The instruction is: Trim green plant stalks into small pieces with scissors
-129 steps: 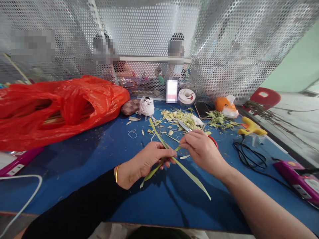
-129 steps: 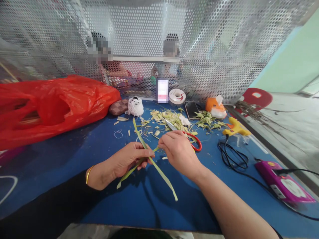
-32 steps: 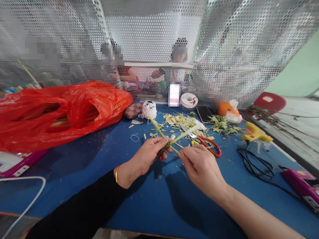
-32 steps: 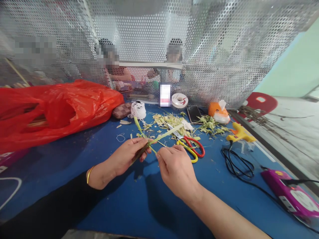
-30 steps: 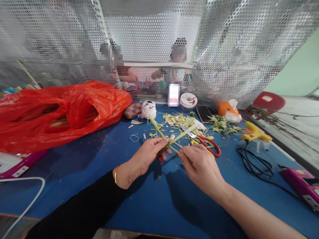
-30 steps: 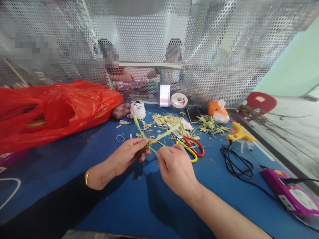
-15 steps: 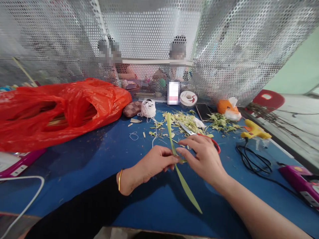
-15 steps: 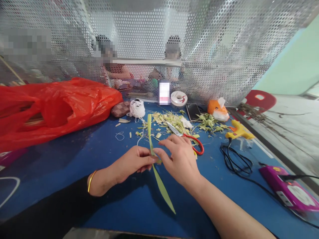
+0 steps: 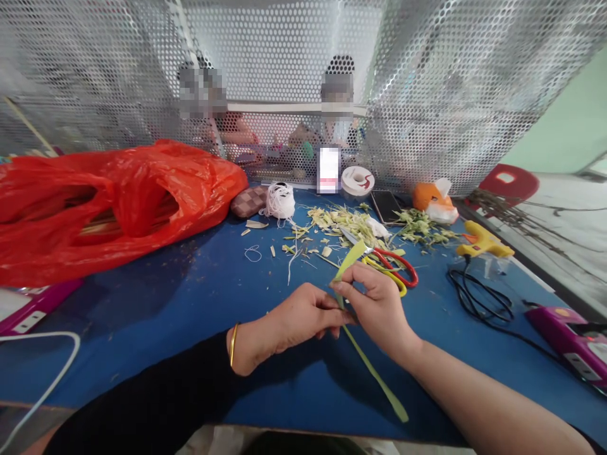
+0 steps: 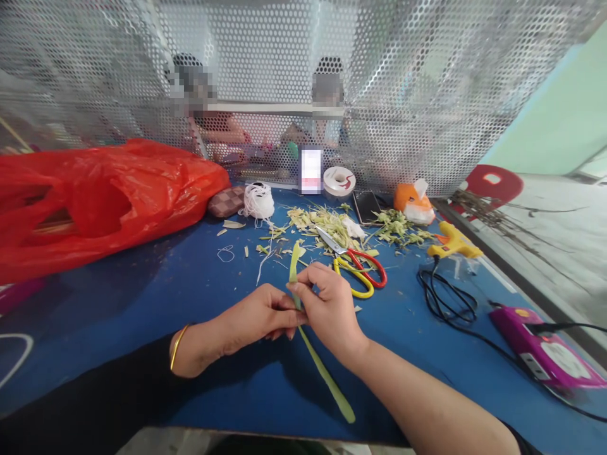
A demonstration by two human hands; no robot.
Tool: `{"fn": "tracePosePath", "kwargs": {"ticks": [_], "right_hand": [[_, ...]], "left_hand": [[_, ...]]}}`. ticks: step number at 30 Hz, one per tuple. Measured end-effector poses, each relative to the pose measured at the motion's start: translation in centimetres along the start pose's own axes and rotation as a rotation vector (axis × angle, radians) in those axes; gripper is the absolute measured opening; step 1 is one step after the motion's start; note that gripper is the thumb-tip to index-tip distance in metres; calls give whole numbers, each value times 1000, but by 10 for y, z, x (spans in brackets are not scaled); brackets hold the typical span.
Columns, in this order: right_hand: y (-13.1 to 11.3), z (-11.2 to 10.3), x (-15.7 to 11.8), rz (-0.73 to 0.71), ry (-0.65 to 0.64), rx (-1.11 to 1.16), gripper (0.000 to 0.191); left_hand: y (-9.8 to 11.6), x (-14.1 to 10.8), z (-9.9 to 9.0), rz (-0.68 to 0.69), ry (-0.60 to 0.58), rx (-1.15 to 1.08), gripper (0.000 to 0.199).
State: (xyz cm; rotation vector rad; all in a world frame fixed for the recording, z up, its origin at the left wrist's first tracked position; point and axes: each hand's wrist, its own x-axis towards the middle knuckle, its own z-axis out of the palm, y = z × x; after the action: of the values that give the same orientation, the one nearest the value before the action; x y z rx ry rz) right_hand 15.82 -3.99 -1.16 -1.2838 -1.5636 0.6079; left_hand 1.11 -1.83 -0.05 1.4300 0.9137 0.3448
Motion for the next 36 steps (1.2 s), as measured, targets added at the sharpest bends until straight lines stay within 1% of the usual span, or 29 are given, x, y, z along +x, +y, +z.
{"fn": "tracePosePath", "kwargs": {"ticks": [3,6,8,9,11,13,14,16,19,23,27,29,31,33,36], "right_hand": [[-2,3,-3,-56,11,-29,26],[-1,-1,-1,-62,6,-66,26],[0,-8,4,-56,-48,-128,25],[1,-12,7,-55,-99,-181,27],[2,-21,12,-42,-195,-340,34],[3,-26,16,-45,-227,-498,35],[4,-27,17,-47,-227,-555,33],[5,-27,16,-53,-226,-602,28],[6,-23,14,-74,-237,-585,26],[6,-22,13,-117,-180,-593,26],[9,-21,12,-169,-138,-614,25],[11,-21,13,-185,-118,-626,25],[11,-22,16,-217,-87,-603,26],[8,-26,16,-304,-5,-563,25],[-3,-33,10,-504,221,-530,18]], "left_hand": [[3,-2,0,-1,-31,2,37],[1,-1,-1,-16,-24,-56,33],[-1,0,-3,-33,-9,-136,29],[-1,1,-5,-39,-2,-178,30],[-2,2,-7,-41,17,-249,38],[-2,3,-10,-41,39,-300,49],[-1,4,-11,-46,45,-314,52],[-1,4,-12,-71,54,-311,47],[-1,3,-11,-95,64,-245,35],[-1,2,-11,-81,17,-186,25],[-2,2,-13,-71,-48,-182,22],[-3,2,-13,-73,-56,-201,22],[-4,2,-13,-82,-35,-253,24],[-4,4,-13,-69,9,-354,27],[-1,6,-16,31,78,-546,29]]}}
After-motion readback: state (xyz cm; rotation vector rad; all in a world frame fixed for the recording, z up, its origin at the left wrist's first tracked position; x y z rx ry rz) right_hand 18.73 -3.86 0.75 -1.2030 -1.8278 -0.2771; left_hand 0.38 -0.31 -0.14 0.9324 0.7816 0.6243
